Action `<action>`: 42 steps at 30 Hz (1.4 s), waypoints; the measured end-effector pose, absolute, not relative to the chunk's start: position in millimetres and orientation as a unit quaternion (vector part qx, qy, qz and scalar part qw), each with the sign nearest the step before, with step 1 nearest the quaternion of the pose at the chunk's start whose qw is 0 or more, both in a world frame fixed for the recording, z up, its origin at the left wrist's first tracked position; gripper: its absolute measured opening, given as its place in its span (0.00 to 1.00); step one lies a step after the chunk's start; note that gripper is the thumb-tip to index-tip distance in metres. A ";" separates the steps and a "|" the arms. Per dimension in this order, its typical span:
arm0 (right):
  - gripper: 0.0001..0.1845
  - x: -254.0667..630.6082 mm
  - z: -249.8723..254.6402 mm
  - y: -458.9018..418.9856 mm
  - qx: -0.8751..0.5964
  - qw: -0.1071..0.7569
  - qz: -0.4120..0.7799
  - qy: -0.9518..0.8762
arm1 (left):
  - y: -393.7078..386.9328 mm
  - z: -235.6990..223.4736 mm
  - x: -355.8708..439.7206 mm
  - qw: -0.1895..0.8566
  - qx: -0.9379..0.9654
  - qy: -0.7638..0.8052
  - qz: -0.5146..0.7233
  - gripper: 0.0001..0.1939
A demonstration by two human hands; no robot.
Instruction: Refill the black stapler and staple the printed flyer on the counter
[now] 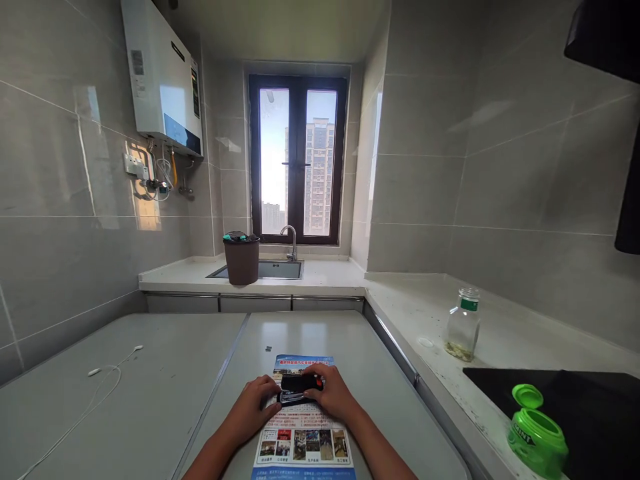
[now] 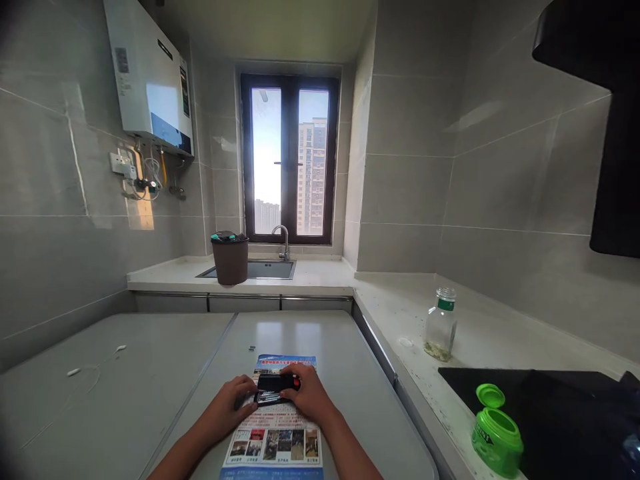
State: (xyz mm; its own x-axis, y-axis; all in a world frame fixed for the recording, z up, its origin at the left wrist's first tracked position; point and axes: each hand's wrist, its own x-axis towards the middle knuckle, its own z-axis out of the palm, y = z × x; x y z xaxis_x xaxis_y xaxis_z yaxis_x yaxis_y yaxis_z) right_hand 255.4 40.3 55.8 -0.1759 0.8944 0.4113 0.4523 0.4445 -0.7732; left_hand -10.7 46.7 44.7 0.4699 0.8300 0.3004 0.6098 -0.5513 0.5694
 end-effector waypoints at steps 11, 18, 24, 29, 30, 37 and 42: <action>0.29 266.7 56.6 50.8 -0.447 0.505 0.165 -0.719 | 44.2 53.2 -8.0 0.217 0.819 0.445 0.289 0.15; 0.26 264.9 49.1 54.7 -0.465 0.504 0.175 -0.707 | 47.8 47.2 -8.1 0.210 0.823 0.439 0.293 0.13; 0.27 264.7 48.9 55.2 -0.474 0.512 0.180 -0.694 | 51.0 41.4 -9.7 0.229 0.808 0.445 0.312 0.11; 0.16 258.5 57.1 45.3 -0.462 0.450 0.180 -0.743 | 53.0 38.6 -10.6 0.214 0.804 0.448 0.327 0.06; 0.19 255.9 58.0 43.1 -0.462 0.418 0.177 -0.762 | 53.2 38.5 -10.6 0.210 0.804 0.446 0.333 0.06; 0.14 243.8 57.2 32.1 -0.417 0.421 0.131 -0.795 | 57.9 36.9 -11.6 0.276 0.748 0.425 0.429 0.08; 0.26 238.3 44.4 34.6 -0.346 0.392 -0.012 -0.853 | 70.5 23.9 -11.9 0.452 0.640 0.392 0.481 0.21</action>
State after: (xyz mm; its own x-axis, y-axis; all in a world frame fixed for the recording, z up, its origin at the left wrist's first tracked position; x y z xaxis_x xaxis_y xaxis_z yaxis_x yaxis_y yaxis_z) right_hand 238.3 34.6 44.4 -0.4542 0.5799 0.6764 0.5988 0.7608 -0.2502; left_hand -11.9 70.5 23.9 0.2294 0.9373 0.2623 0.0666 -0.2839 0.9565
